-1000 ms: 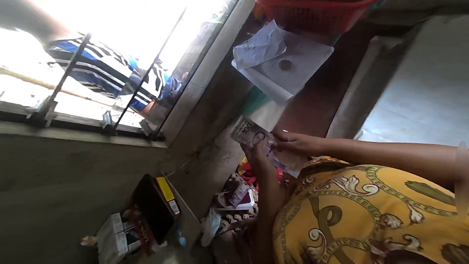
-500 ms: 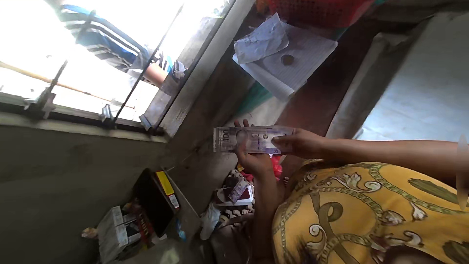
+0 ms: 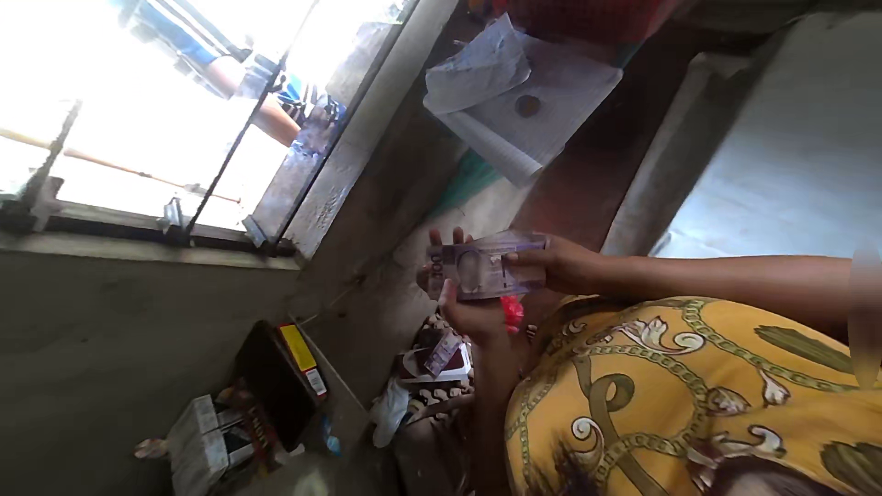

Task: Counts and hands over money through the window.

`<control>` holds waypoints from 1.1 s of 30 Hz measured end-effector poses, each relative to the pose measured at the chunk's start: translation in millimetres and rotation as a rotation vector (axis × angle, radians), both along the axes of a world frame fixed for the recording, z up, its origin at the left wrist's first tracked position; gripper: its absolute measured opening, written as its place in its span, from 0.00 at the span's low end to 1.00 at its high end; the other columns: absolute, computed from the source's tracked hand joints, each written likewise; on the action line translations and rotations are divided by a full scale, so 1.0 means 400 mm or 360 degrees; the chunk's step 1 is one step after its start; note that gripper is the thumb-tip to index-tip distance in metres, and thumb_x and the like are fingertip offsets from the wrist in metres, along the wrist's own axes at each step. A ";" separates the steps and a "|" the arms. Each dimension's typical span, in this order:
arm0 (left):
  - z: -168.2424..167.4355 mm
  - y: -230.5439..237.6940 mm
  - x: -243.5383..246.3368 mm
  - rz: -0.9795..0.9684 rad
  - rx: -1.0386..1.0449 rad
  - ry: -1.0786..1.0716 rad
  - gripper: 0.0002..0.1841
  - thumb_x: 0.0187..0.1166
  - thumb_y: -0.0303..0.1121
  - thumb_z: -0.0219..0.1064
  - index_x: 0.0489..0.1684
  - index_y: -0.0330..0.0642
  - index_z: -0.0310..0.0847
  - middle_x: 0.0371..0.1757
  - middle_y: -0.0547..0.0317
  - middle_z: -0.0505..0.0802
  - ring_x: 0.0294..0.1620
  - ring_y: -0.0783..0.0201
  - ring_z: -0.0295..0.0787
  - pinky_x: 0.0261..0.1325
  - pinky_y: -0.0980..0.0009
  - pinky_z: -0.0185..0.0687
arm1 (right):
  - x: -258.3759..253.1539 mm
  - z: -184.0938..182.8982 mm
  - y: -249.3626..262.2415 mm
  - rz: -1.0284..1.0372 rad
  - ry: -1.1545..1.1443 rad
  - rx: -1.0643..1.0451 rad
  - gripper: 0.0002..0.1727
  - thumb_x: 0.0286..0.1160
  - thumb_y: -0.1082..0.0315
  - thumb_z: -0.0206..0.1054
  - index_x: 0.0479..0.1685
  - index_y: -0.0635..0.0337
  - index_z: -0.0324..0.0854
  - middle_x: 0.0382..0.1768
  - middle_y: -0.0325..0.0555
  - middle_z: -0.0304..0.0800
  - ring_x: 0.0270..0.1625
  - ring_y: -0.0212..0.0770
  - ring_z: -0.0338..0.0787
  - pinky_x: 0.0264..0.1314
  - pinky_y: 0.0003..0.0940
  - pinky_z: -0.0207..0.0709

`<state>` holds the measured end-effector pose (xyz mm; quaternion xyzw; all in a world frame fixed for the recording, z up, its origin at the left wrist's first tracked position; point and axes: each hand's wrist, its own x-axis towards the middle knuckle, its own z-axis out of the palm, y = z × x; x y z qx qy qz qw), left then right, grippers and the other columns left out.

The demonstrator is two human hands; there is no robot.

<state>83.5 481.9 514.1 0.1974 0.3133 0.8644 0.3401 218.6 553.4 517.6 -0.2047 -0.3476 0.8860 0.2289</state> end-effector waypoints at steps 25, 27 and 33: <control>-0.061 -0.006 -0.025 -0.0342 -0.0961 0.0605 0.33 0.91 0.54 0.42 0.94 0.52 0.47 0.80 0.57 0.79 0.67 0.63 0.85 0.66 0.62 0.83 | 0.015 -0.038 0.056 0.0052 -0.0586 0.0548 0.15 0.95 0.58 0.49 0.63 0.53 0.78 0.37 0.38 0.88 0.33 0.29 0.87 0.37 0.26 0.85; -0.053 -0.019 0.000 -0.0452 -0.1030 0.0530 0.31 0.89 0.50 0.48 0.92 0.53 0.55 0.75 0.55 0.83 0.67 0.62 0.84 0.68 0.60 0.81 | 0.006 -0.030 0.050 0.0020 -0.0498 0.0276 0.17 0.96 0.58 0.46 0.64 0.52 0.78 0.38 0.39 0.91 0.36 0.30 0.92 0.39 0.28 0.89; -0.045 -0.035 -0.003 -0.0366 -0.1276 0.0738 0.27 0.81 0.29 0.69 0.81 0.48 0.71 0.52 0.55 0.90 0.45 0.68 0.88 0.50 0.68 0.86 | -0.021 -0.050 0.047 -0.0073 -0.0560 0.0030 0.14 0.92 0.62 0.54 0.66 0.57 0.74 0.44 0.42 0.91 0.42 0.34 0.93 0.47 0.32 0.90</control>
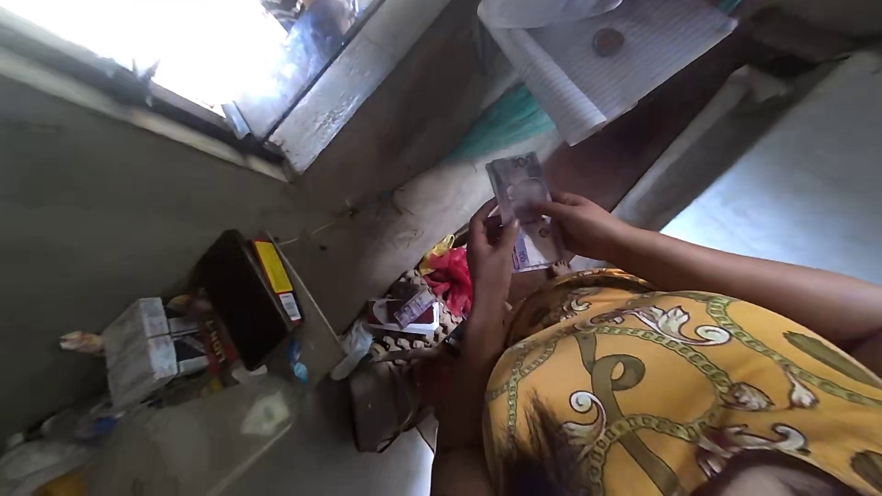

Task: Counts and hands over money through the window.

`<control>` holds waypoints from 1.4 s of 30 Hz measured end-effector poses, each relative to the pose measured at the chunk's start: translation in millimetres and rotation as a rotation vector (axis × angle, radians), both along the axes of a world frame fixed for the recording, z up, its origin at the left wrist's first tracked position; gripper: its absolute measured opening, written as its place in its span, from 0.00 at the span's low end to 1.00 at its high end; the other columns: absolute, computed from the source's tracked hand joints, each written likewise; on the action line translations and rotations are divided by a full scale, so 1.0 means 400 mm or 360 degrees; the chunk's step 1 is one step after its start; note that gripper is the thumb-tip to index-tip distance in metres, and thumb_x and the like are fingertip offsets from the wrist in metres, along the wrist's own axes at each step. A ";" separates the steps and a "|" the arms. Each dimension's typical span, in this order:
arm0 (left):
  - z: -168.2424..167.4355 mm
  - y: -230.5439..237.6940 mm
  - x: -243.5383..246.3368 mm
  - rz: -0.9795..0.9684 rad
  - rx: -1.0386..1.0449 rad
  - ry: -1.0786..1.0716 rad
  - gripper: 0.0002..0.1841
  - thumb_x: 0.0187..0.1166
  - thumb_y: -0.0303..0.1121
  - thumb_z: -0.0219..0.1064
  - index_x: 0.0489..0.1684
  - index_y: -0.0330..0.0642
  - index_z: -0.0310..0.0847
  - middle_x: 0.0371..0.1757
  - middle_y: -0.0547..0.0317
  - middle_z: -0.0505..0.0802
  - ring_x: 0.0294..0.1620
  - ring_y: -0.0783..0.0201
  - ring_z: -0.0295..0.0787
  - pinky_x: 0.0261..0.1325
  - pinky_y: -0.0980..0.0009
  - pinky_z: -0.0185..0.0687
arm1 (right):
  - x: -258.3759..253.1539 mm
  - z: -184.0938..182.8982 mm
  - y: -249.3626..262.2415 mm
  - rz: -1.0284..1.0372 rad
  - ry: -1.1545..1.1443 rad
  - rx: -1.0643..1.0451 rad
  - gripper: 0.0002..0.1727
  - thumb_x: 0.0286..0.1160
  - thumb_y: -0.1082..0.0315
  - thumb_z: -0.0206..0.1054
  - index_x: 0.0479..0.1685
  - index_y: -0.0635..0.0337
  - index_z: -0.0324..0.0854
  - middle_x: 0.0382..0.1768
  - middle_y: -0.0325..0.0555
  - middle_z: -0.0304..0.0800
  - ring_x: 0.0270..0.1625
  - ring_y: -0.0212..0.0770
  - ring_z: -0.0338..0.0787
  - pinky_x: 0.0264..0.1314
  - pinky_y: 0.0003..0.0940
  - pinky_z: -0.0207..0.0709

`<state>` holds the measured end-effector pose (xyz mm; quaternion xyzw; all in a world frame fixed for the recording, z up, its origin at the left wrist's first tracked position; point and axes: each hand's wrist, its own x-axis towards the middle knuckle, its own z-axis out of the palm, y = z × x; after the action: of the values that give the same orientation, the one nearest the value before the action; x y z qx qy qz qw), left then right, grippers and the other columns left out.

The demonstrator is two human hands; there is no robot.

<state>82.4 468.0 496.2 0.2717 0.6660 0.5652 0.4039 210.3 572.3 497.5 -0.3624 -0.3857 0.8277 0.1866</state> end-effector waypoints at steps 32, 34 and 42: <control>-0.117 -0.381 0.037 0.1122 0.0029 0.0005 0.09 0.80 0.25 0.68 0.55 0.37 0.81 0.45 0.60 0.91 0.42 0.72 0.88 0.50 0.71 0.87 | -0.228 -0.143 -0.252 0.0388 -0.0333 -0.0998 0.16 0.93 0.53 0.48 0.56 0.53 0.75 0.40 0.42 0.89 0.41 0.34 0.91 0.42 0.30 0.87; -0.122 -0.396 0.046 0.1163 0.0056 -0.0001 0.11 0.80 0.24 0.68 0.56 0.36 0.79 0.44 0.60 0.91 0.43 0.72 0.88 0.51 0.72 0.87 | -0.227 -0.155 -0.266 0.0424 -0.0301 -0.1028 0.17 0.93 0.53 0.47 0.56 0.53 0.76 0.41 0.42 0.89 0.42 0.34 0.92 0.43 0.30 0.87; -0.130 -0.469 0.063 0.1311 -0.0001 -0.0128 0.10 0.82 0.26 0.61 0.56 0.37 0.79 0.42 0.59 0.89 0.39 0.70 0.86 0.45 0.69 0.86 | -0.246 -0.196 -0.283 0.0272 -0.0310 -0.0795 0.15 0.94 0.55 0.45 0.63 0.52 0.71 0.45 0.42 0.87 0.48 0.35 0.90 0.53 0.35 0.87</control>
<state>107.4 280.3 444.1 -0.0399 0.7030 0.6895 0.1696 112.0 458.9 419.0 -0.4411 -0.2149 0.8712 -0.0168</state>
